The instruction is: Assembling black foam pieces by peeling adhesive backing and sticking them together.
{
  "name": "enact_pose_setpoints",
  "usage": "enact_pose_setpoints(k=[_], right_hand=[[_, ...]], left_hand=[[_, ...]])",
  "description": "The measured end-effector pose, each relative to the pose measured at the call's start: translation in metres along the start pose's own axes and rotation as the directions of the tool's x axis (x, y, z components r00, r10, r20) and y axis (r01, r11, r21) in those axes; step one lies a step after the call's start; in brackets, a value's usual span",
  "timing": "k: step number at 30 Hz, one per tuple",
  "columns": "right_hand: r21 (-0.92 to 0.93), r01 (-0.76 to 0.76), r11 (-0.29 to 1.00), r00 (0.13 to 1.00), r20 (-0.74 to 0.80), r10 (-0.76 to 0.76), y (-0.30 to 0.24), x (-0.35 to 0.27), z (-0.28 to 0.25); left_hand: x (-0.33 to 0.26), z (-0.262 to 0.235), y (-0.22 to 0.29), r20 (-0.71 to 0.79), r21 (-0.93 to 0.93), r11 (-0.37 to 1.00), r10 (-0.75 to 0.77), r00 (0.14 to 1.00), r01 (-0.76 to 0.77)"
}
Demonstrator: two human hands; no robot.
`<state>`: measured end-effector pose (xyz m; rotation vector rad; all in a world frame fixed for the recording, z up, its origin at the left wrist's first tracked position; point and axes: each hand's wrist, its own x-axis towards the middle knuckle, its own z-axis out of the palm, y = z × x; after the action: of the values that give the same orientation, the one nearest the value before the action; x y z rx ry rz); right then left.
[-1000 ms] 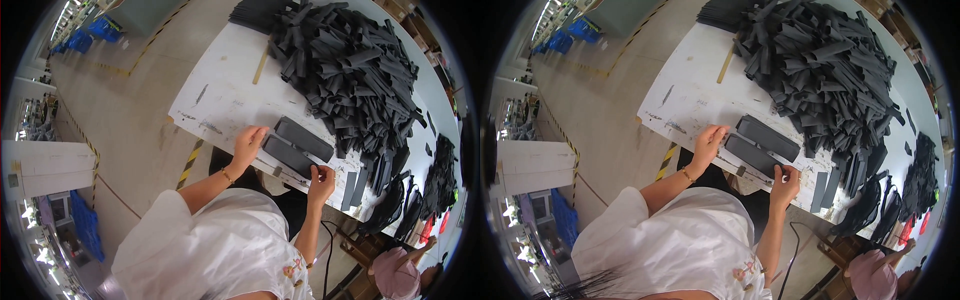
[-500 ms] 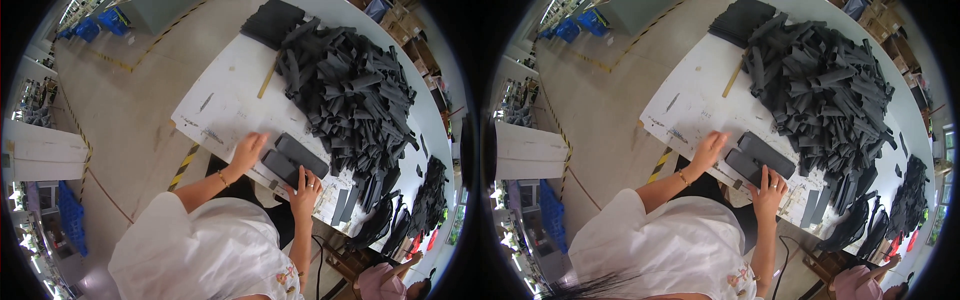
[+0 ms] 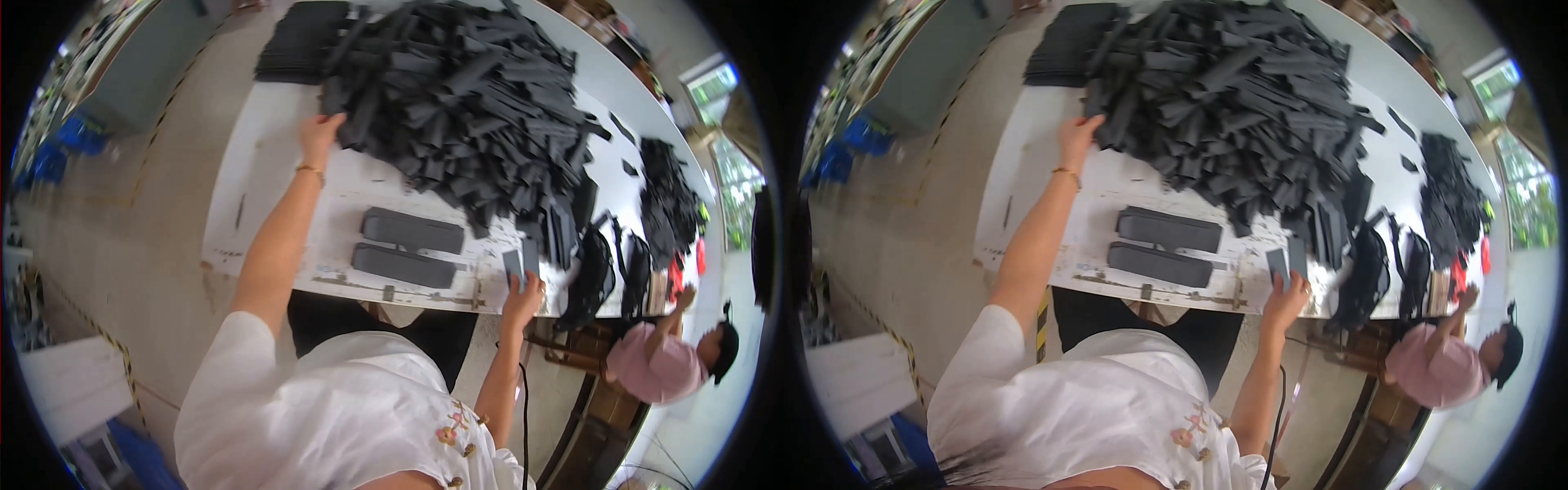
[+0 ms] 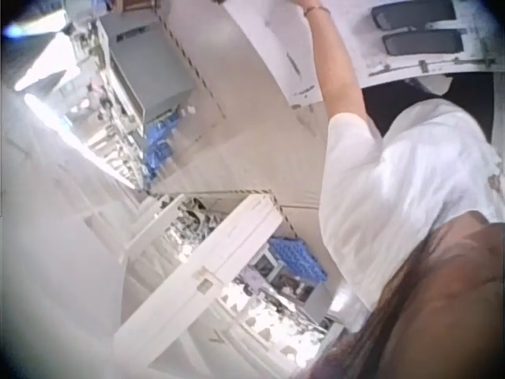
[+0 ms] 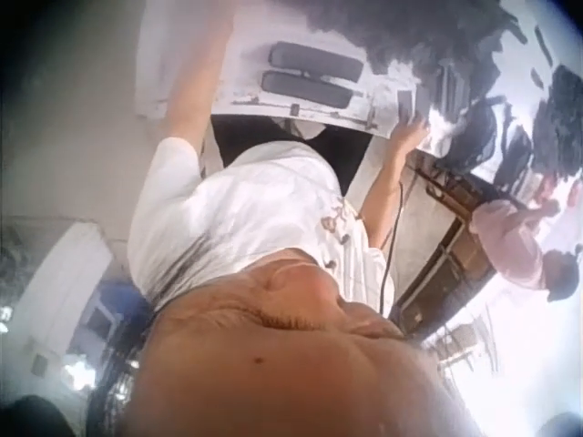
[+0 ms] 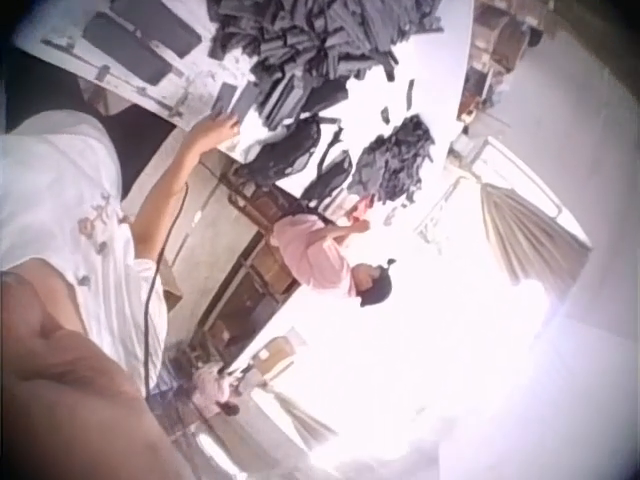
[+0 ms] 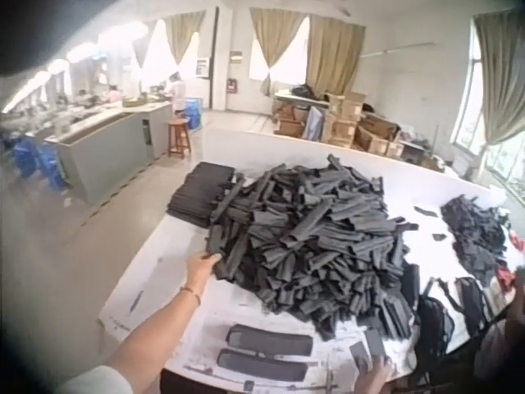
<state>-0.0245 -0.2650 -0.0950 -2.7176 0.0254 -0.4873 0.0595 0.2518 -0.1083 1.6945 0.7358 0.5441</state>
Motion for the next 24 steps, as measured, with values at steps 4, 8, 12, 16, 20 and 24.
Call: enact_pose_setpoints(k=[4,8,12,16,20,24], right_hand=[[-0.144,0.198,0.97,0.969,0.178,-0.171,-0.005,0.006,0.008],[-0.388,0.381,0.84,0.915,0.291,-0.28,0.005,0.001,0.02],[-0.249,0.299,0.921,0.954,0.091,-0.285,0.003,0.006,0.015],[0.223,0.253,0.941,0.958,-0.196,-0.211,-0.039,0.016,-0.023],[0.581,-0.07,0.811,0.991,0.136,-0.012,-0.088,0.01,-0.045],[0.629,0.05,0.776,0.925,0.263,-0.273,-0.128,-0.01,-0.068]], left_hand=[[-0.005,-0.023,-0.016,-0.019,-0.333,0.937,-0.119,0.993,0.106],[-0.068,-0.014,0.035,0.138,-0.62,0.749,-0.189,0.972,0.233],[-0.116,-0.003,0.035,0.236,-0.63,0.734,-0.132,0.963,0.255],[-0.164,0.01,0.075,0.422,-0.662,0.633,-0.126,0.898,0.4],[-0.185,0.026,0.09,0.568,-0.659,0.529,-0.116,0.815,0.534],[-0.197,0.04,0.096,0.623,-0.626,0.518,-0.118,0.774,0.583]])
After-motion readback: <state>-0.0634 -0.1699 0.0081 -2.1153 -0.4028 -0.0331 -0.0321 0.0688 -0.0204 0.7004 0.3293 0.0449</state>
